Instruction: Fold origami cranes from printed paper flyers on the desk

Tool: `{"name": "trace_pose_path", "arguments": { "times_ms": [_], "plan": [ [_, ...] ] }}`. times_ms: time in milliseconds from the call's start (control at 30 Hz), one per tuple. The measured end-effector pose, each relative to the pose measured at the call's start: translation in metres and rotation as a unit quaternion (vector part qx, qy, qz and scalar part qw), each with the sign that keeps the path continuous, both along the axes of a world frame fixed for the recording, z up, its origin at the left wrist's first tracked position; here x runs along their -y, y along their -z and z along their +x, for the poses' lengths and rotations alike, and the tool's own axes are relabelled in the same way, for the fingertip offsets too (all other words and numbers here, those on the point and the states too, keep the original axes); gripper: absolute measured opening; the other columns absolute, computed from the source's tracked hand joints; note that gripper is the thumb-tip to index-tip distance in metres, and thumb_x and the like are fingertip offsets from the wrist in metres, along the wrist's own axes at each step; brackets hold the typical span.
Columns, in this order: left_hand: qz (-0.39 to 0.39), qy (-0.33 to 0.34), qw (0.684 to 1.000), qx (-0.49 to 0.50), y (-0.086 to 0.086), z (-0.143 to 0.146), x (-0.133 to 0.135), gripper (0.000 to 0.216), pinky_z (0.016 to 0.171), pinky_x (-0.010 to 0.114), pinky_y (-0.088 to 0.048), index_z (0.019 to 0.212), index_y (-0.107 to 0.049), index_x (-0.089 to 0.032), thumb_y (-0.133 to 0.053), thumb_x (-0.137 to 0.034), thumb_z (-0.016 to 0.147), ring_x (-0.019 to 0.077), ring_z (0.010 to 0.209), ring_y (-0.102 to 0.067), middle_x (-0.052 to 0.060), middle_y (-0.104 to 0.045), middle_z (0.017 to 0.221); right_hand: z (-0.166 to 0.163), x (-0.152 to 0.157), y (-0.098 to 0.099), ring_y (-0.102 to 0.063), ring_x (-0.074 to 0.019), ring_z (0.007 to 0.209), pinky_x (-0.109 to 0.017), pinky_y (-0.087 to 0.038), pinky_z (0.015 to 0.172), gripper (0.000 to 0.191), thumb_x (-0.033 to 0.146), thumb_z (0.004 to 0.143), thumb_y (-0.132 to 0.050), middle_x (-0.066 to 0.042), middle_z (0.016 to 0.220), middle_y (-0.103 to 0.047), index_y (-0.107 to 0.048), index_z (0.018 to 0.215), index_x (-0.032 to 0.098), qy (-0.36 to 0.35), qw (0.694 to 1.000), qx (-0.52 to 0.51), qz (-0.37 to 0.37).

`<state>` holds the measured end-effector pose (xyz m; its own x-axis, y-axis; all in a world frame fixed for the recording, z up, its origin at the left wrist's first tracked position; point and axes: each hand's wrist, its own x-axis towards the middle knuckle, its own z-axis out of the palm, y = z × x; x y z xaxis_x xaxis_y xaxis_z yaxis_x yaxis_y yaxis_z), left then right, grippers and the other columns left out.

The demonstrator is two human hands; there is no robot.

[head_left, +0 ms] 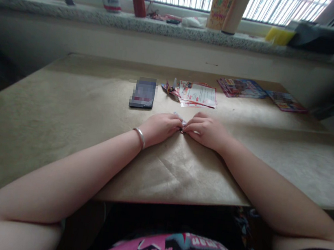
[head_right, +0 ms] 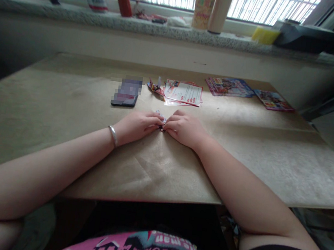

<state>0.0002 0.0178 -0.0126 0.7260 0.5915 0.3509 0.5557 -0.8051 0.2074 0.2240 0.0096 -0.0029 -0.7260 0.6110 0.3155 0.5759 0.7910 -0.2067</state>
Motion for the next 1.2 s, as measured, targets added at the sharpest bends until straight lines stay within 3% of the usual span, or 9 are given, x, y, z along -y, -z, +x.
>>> {"name": "trace_pose_path", "arguments": {
  "times_ms": [200, 500, 733, 1000, 1200],
  "plan": [
    [-0.016, 0.010, 1.000, 0.011, 0.001, -0.005, -0.001, 0.021, 0.099, 0.035, -0.050, 0.101, -0.069, -0.020, -0.050, -0.018, 0.091, 0.0201, 0.112, -0.062, 0.005, -0.068, 0.118, 0.000, 0.003, -0.003, -0.059, -0.0217, 0.097, -0.036, -0.044, 0.087, 0.030, 0.022, 0.088, -0.050, -0.002, 0.101, -0.074, -0.075, 0.102, 0.029, -0.012, 0.999, 0.035, 0.016],
    [-0.016, 0.011, 0.999, 0.030, 0.002, -0.006, -0.002, 0.022, 0.097, 0.032, -0.051, 0.099, -0.071, -0.020, -0.051, -0.023, 0.093, 0.0181, 0.108, -0.063, 0.006, -0.068, 0.116, -0.011, 0.011, -0.018, -0.063, -0.0208, 0.085, -0.033, -0.044, 0.074, 0.029, 0.021, 0.087, -0.048, -0.006, 0.096, -0.073, -0.076, 0.096, 0.025, -0.023, 0.989, 0.137, 0.056],
    [0.022, 0.047, 0.999, -0.007, -0.003, -0.006, -0.003, 0.023, 0.088, 0.032, -0.051, 0.093, -0.070, -0.016, -0.047, -0.023, 0.095, 0.0187, 0.095, -0.064, 0.009, -0.071, 0.099, 0.000, 0.009, -0.014, -0.068, -0.0182, 0.089, -0.031, -0.047, 0.079, 0.030, 0.020, 0.085, -0.052, -0.001, 0.104, -0.076, -0.075, 0.103, 0.026, -0.033, 0.995, 0.089, 0.043],
    [-0.004, 0.102, 0.994, -0.042, -0.007, -0.021, -0.003, 0.034, 0.094, 0.033, -0.051, 0.116, -0.068, -0.027, -0.042, -0.018, 0.097, 0.0184, 0.112, -0.062, 0.006, -0.062, 0.130, 0.000, 0.012, -0.016, -0.069, -0.0180, 0.090, -0.032, -0.048, 0.079, 0.027, 0.021, 0.086, -0.053, -0.001, 0.105, -0.075, -0.076, 0.100, 0.026, -0.054, 0.991, 0.101, 0.070],
    [0.022, 0.089, 0.994, -0.064, -0.011, -0.017, 0.001, 0.032, 0.096, 0.038, -0.051, 0.110, -0.071, -0.023, -0.046, -0.013, 0.092, 0.0209, 0.111, -0.061, 0.010, -0.065, 0.118, -0.007, 0.015, -0.019, -0.063, -0.0217, 0.097, -0.034, -0.049, 0.080, 0.024, 0.019, 0.086, -0.054, -0.005, 0.098, -0.075, -0.076, 0.094, 0.023, -0.062, 0.987, 0.117, 0.087]
  ]
}}
